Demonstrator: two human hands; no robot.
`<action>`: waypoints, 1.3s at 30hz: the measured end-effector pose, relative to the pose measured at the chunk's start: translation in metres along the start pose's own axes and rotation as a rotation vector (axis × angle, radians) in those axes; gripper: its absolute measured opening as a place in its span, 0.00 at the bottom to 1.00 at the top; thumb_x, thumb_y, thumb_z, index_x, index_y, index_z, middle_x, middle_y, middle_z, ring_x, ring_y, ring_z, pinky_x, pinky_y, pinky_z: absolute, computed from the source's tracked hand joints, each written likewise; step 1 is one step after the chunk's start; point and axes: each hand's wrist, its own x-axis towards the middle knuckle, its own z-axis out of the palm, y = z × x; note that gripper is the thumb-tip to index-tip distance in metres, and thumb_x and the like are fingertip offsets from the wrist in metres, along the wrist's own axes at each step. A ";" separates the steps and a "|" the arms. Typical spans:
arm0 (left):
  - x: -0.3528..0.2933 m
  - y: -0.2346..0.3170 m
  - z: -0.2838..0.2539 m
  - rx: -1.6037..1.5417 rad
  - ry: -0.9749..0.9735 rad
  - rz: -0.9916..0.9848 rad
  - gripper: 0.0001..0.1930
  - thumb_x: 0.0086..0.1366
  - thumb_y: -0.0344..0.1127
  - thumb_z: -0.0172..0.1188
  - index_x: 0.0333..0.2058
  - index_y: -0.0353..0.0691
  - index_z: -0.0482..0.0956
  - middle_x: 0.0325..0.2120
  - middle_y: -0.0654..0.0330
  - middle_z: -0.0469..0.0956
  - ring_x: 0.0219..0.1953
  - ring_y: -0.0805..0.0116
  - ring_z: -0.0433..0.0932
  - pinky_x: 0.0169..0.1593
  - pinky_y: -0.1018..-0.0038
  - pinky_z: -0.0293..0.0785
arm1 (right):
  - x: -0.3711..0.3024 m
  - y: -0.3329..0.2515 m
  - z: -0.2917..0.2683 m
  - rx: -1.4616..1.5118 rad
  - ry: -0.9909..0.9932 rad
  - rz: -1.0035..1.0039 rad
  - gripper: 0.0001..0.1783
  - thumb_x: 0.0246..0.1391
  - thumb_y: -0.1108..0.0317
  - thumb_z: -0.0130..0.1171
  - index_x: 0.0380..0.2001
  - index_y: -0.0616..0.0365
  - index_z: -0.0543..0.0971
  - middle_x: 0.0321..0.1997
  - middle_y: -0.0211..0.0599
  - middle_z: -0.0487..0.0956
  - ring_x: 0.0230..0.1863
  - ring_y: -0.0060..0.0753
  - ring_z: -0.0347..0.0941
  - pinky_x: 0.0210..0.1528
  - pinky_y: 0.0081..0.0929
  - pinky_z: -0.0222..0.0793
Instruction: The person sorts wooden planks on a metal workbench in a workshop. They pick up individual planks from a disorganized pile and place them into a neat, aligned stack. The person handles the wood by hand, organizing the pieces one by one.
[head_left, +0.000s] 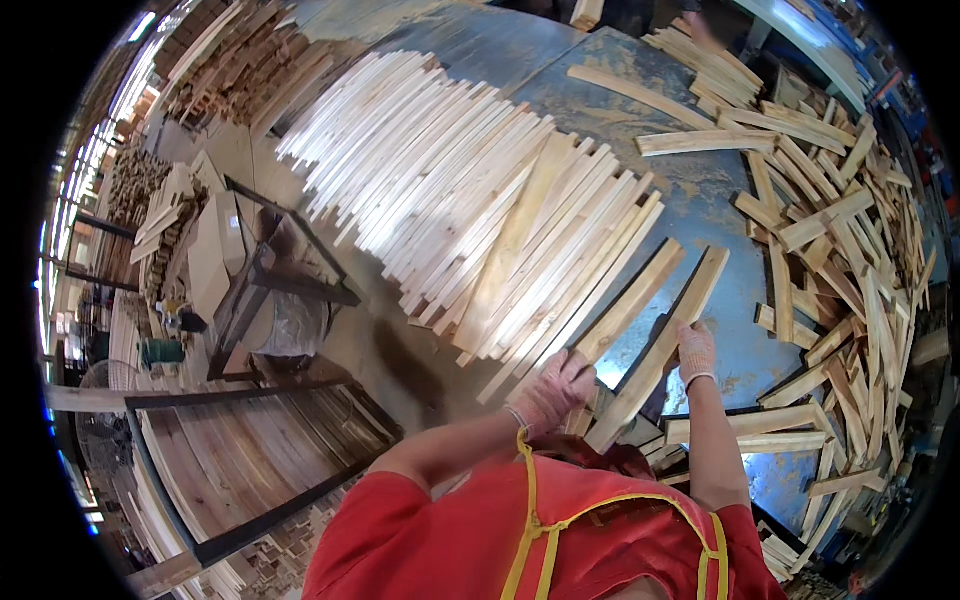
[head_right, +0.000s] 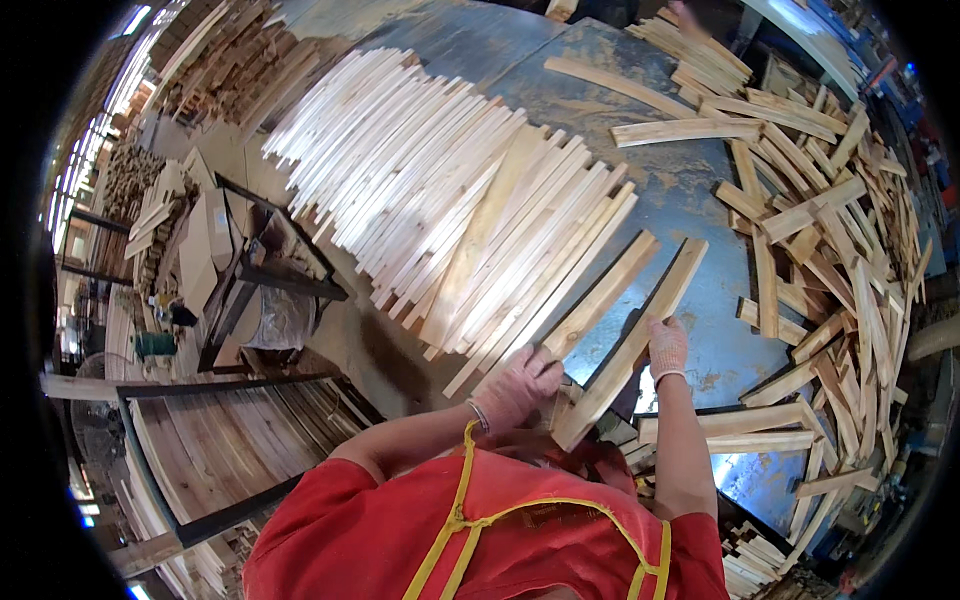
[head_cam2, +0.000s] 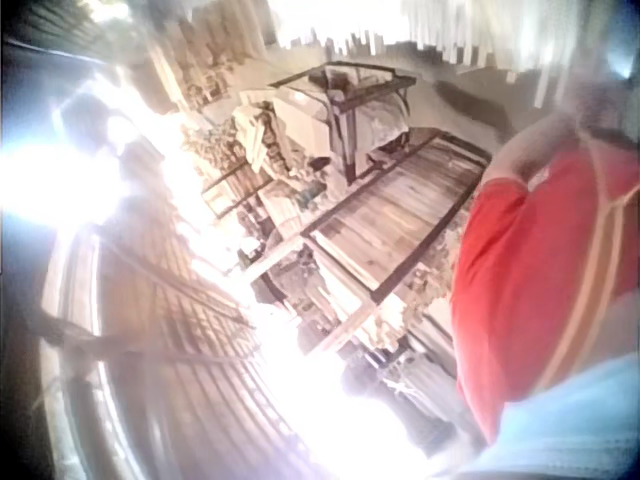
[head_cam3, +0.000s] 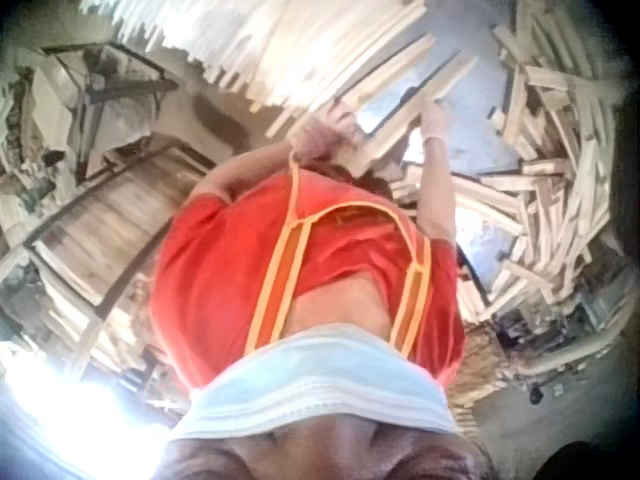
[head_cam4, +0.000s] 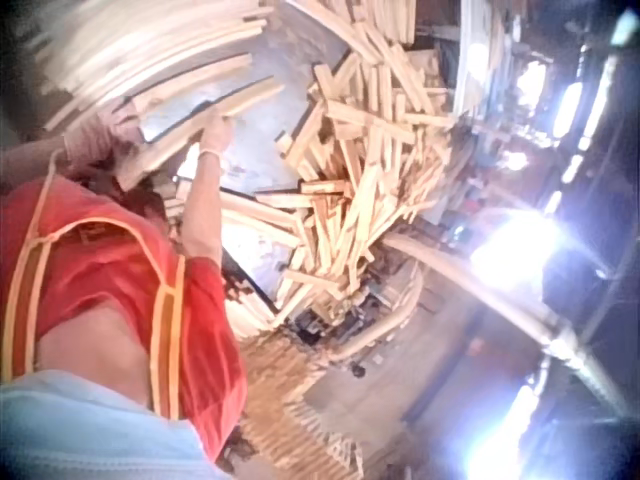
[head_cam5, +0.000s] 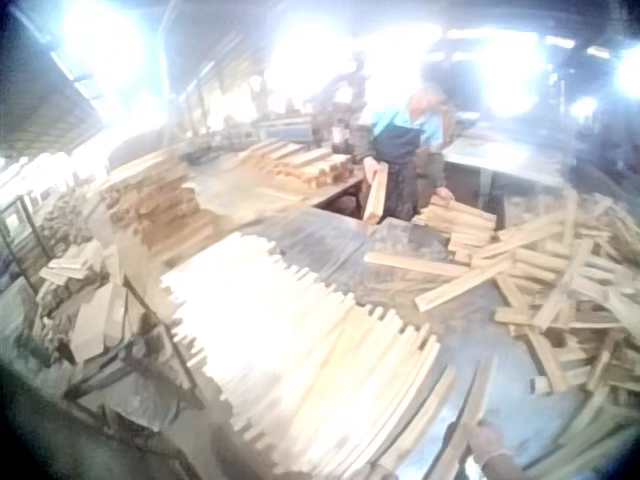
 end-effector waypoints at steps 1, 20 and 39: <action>-0.006 -0.004 0.004 0.002 -0.025 -0.040 0.22 0.58 0.43 0.63 0.50 0.41 0.82 0.53 0.54 0.76 0.64 0.52 0.72 0.72 0.47 0.62 | -0.005 -0.001 0.009 -0.005 -0.017 -0.013 0.18 0.65 0.60 0.66 0.48 0.64 0.84 0.41 0.40 0.86 0.40 0.34 0.81 0.44 0.36 0.77; -0.074 -0.286 -0.085 0.295 0.331 -1.010 0.25 0.60 0.43 0.69 0.53 0.40 0.78 0.49 0.45 0.81 0.52 0.44 0.81 0.55 0.51 0.76 | 0.055 -0.024 -0.030 -0.247 -0.228 -0.313 0.46 0.62 0.57 0.68 0.75 0.71 0.63 0.67 0.60 0.79 0.67 0.46 0.78 0.69 0.35 0.72; -0.012 -0.125 -0.040 -0.772 0.070 -1.193 0.39 0.67 0.58 0.63 0.65 0.31 0.77 0.58 0.39 0.83 0.61 0.50 0.82 0.65 0.62 0.76 | 0.040 -0.119 0.032 -0.424 -0.369 -0.243 0.47 0.61 0.41 0.67 0.70 0.68 0.70 0.54 0.62 0.85 0.56 0.60 0.82 0.60 0.47 0.76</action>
